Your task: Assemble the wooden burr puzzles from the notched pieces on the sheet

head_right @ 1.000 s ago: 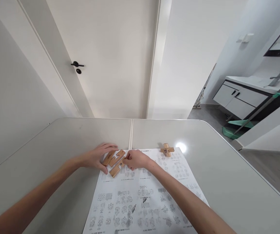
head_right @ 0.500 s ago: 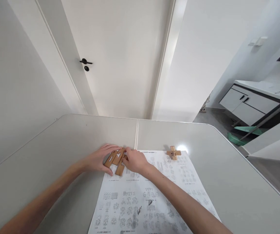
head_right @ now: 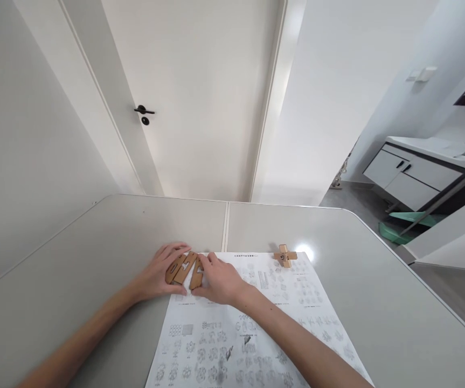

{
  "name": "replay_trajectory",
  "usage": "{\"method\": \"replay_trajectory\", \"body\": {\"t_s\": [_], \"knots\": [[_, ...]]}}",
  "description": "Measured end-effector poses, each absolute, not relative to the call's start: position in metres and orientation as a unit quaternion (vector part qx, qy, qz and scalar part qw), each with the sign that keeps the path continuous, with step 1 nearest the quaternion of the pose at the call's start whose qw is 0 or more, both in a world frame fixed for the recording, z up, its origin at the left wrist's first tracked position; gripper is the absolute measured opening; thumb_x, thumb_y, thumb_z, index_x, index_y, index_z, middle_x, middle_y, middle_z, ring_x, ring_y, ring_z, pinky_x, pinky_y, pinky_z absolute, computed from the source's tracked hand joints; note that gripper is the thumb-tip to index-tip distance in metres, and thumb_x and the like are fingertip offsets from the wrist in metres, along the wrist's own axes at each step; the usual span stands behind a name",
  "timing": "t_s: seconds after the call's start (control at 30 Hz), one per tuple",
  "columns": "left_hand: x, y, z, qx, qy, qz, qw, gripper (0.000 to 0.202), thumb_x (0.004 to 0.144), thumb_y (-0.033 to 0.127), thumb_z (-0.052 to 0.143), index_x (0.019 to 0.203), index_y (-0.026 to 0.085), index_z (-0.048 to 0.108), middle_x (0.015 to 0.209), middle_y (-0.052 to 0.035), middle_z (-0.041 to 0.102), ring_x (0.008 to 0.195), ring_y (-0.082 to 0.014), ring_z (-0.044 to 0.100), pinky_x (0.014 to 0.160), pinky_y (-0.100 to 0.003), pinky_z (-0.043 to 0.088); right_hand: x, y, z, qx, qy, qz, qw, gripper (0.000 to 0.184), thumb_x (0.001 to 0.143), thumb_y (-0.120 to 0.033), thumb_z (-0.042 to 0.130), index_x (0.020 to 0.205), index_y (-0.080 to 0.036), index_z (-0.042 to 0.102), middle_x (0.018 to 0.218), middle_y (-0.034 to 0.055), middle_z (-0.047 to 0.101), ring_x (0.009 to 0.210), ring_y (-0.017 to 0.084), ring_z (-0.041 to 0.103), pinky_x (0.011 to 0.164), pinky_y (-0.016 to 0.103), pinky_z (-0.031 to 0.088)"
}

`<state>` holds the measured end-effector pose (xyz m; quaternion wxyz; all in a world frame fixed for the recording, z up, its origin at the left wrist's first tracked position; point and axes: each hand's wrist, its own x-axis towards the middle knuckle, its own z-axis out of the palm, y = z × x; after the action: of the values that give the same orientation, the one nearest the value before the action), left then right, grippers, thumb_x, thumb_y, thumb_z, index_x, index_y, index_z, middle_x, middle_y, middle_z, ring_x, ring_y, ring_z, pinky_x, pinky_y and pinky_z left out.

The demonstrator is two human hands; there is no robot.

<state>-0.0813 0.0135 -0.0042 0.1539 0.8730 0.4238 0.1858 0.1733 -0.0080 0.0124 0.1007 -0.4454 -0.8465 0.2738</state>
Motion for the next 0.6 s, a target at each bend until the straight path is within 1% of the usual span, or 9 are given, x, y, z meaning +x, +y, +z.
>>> {"method": "replay_trajectory", "body": {"t_s": [0.1,0.17,0.27,0.33,0.47,0.53,0.6], "knots": [[-0.096,0.002,-0.004,0.863,0.449,0.190,0.135,0.099,0.070,0.064,0.084,0.153,0.033,0.039,0.151,-0.0135,0.045,0.139,-0.0393,0.042,0.115,-0.058,0.038,0.172,-0.008,0.011,-0.446,-0.844,0.274,0.117,0.077,0.088,-0.041,0.074,0.150,-0.021,0.035,0.127,0.0144,0.057,0.110,0.032,0.065,0.082,0.040,0.053],[-0.106,-0.004,-0.002,0.850,0.470,0.191,0.142,0.098,0.071,0.062,0.084,0.153,0.034,0.037,0.152,-0.0123,0.042,0.136,-0.0373,0.046,0.114,-0.057,0.040,0.172,-0.008,0.010,-0.448,-0.841,0.275,0.128,0.073,0.089,-0.040,0.073,0.149,-0.021,0.036,0.127,0.0140,0.058,0.110,0.031,0.065,0.081,0.040,0.054],[-0.111,-0.011,0.002,0.825,0.493,0.212,0.177,0.092,0.077,0.059,0.080,0.153,0.036,0.033,0.150,-0.0105,0.041,0.117,-0.0283,0.060,0.104,-0.048,0.052,0.173,-0.011,0.008,-0.449,-0.832,0.287,0.151,0.072,0.090,-0.036,0.073,0.150,-0.023,0.035,0.127,0.0123,0.058,0.111,0.030,0.065,0.084,0.040,0.054],[-0.107,-0.015,0.004,0.821,0.487,0.225,0.194,0.087,0.080,0.056,0.078,0.152,0.036,0.033,0.148,-0.0098,0.042,0.108,-0.0246,0.063,0.099,-0.045,0.055,0.176,-0.013,0.008,-0.444,-0.830,0.295,0.166,0.071,0.091,-0.033,0.073,0.151,-0.025,0.035,0.126,0.0112,0.058,0.113,0.029,0.064,0.087,0.040,0.054],[-0.093,-0.022,0.007,0.829,0.467,0.234,0.200,0.077,0.087,0.047,0.074,0.151,0.035,0.035,0.147,-0.0086,0.044,0.109,-0.0232,0.063,0.104,-0.044,0.053,0.183,-0.016,0.008,-0.421,-0.841,0.295,0.169,0.064,0.094,-0.026,0.068,0.150,-0.023,0.037,0.130,0.0130,0.057,0.114,0.029,0.063,0.089,0.041,0.054],[-0.090,-0.024,0.008,0.828,0.469,0.236,0.196,0.073,0.089,0.044,0.072,0.151,0.035,0.036,0.147,-0.0082,0.045,0.110,-0.0231,0.063,0.106,-0.044,0.052,0.188,-0.018,0.009,-0.407,-0.845,0.303,0.171,0.060,0.095,-0.024,0.064,0.150,-0.021,0.038,0.133,0.0144,0.056,0.110,0.028,0.064,0.088,0.041,0.055],[-0.089,-0.024,0.007,0.827,0.473,0.235,0.193,0.071,0.089,0.044,0.071,0.151,0.035,0.036,0.147,-0.0084,0.045,0.111,-0.0235,0.063,0.106,-0.044,0.052,0.194,-0.024,0.011,-0.398,-0.845,0.312,0.177,0.059,0.097,-0.022,0.060,0.151,-0.022,0.037,0.136,0.0149,0.055,0.106,0.026,0.066,0.087,0.040,0.056]]}}
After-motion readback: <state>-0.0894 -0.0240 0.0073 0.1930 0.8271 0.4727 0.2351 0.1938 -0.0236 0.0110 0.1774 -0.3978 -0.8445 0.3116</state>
